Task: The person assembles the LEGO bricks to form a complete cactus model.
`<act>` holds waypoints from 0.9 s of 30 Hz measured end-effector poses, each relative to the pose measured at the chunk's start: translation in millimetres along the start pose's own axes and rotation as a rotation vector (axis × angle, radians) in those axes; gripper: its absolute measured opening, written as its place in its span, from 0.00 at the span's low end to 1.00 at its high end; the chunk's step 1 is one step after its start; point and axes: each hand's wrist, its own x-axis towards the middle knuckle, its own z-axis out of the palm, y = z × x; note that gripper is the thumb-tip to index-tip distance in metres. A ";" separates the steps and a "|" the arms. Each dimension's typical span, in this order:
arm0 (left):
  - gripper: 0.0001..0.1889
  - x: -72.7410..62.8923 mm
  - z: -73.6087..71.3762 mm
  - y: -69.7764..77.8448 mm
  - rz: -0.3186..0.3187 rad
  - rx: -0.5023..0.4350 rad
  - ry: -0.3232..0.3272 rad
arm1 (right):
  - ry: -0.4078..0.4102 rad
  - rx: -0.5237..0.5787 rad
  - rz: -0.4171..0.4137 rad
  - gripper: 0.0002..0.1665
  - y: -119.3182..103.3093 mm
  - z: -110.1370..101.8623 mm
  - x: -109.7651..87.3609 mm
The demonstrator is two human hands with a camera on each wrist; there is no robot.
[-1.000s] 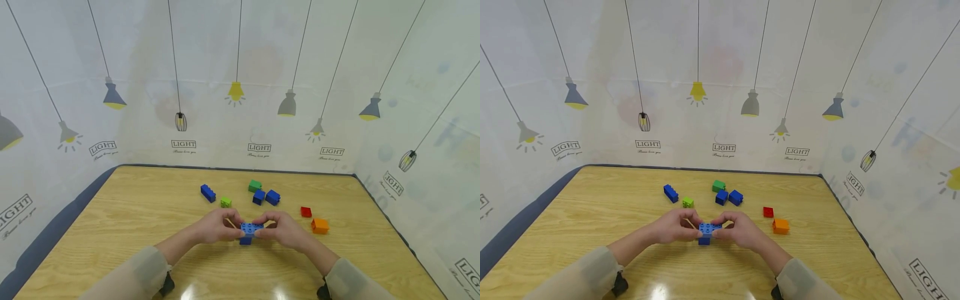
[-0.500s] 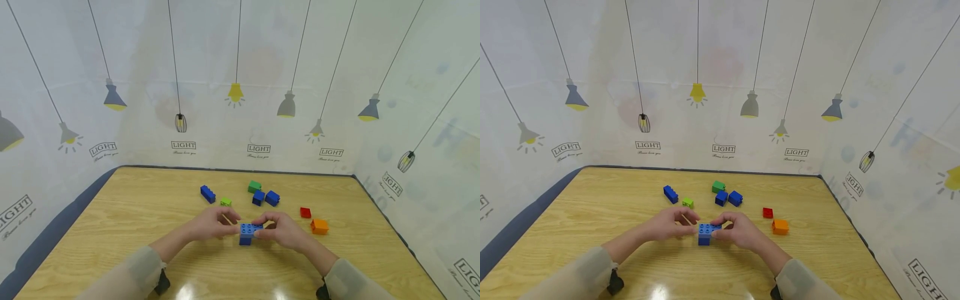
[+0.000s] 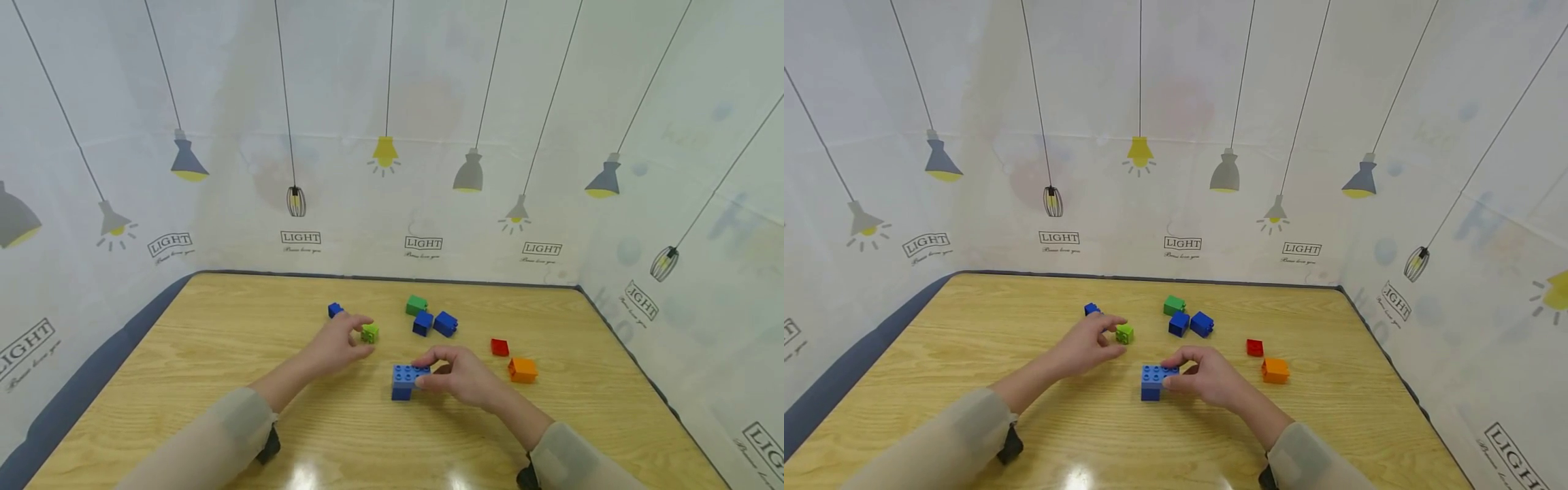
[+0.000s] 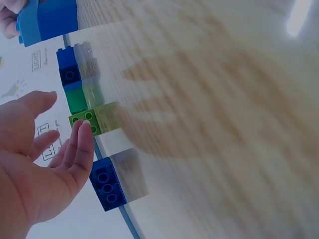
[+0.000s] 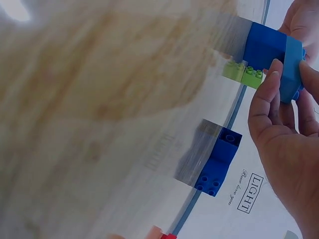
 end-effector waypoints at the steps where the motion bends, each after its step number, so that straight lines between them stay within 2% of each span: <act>1: 0.32 1.2 1.7 0.1 -0.003 0.026 -0.005 | 0.000 0.000 -0.002 0.18 0.1 0.0 -0.1; 5: 0.32 3.6 5.2 1.3 -0.022 0.066 -0.023 | -0.002 0.002 -0.005 0.18 -0.1 0.2 -0.2; 10: 0.26 3.6 7.7 3.6 -0.015 0.078 -0.003 | -0.006 0.007 -0.005 0.18 -0.7 -0.1 -0.3; 14: 0.29 3.4 8.9 6.1 -0.003 0.077 0.023 | -0.005 0.000 -0.008 0.18 -0.5 -0.5 -0.4; 18: 0.33 4.1 10.0 9.0 -0.023 0.076 0.009 | -0.004 -0.008 -0.011 0.18 -0.5 -0.3 -0.9; 22: 0.30 5.2 11.8 10.6 -0.046 0.090 -0.011 | -0.002 -0.005 -0.008 0.18 -0.6 0.2 -1.4; 27: 0.24 6.1 13.5 9.3 -0.031 0.097 -0.018 | -0.006 0.002 -0.008 0.18 -0.6 -0.4 -0.9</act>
